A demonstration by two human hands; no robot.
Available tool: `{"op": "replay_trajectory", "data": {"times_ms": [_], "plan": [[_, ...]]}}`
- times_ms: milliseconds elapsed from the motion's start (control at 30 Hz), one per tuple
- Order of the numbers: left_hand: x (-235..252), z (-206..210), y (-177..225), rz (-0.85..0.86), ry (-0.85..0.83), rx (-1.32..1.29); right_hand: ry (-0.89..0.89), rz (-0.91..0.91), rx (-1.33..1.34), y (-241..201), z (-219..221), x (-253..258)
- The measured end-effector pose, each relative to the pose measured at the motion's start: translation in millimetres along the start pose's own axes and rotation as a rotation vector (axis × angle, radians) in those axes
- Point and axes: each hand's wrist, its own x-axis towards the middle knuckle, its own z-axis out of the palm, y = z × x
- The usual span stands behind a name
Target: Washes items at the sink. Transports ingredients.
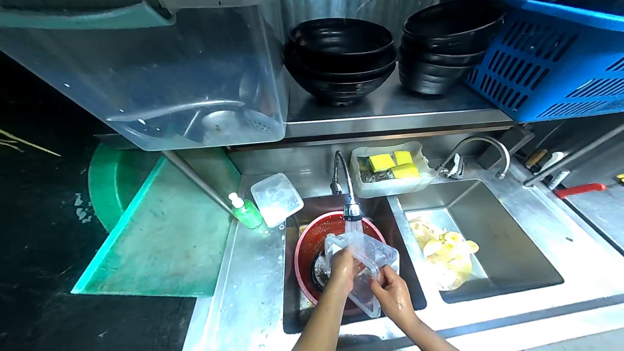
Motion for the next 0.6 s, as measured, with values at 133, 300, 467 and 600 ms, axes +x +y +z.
{"op": "replay_trajectory", "data": {"times_ms": [133, 300, 467, 600], "plan": [[8, -5, 4, -0.044, 0.013, -0.141, -0.027, -0.153, -0.131, 7, -15, 1], [24, -22, 2, -0.076, 0.057, -0.327, -0.055, -0.49, -0.261, 23, -36, -1], [26, -31, -9, -0.122, 0.108, -0.383, -0.166, -0.744, -0.418, 25, -53, -6], [22, -33, -19, -0.123, 0.117, -0.357, -0.231, -0.843, -0.579, 18, -56, -15]]}}
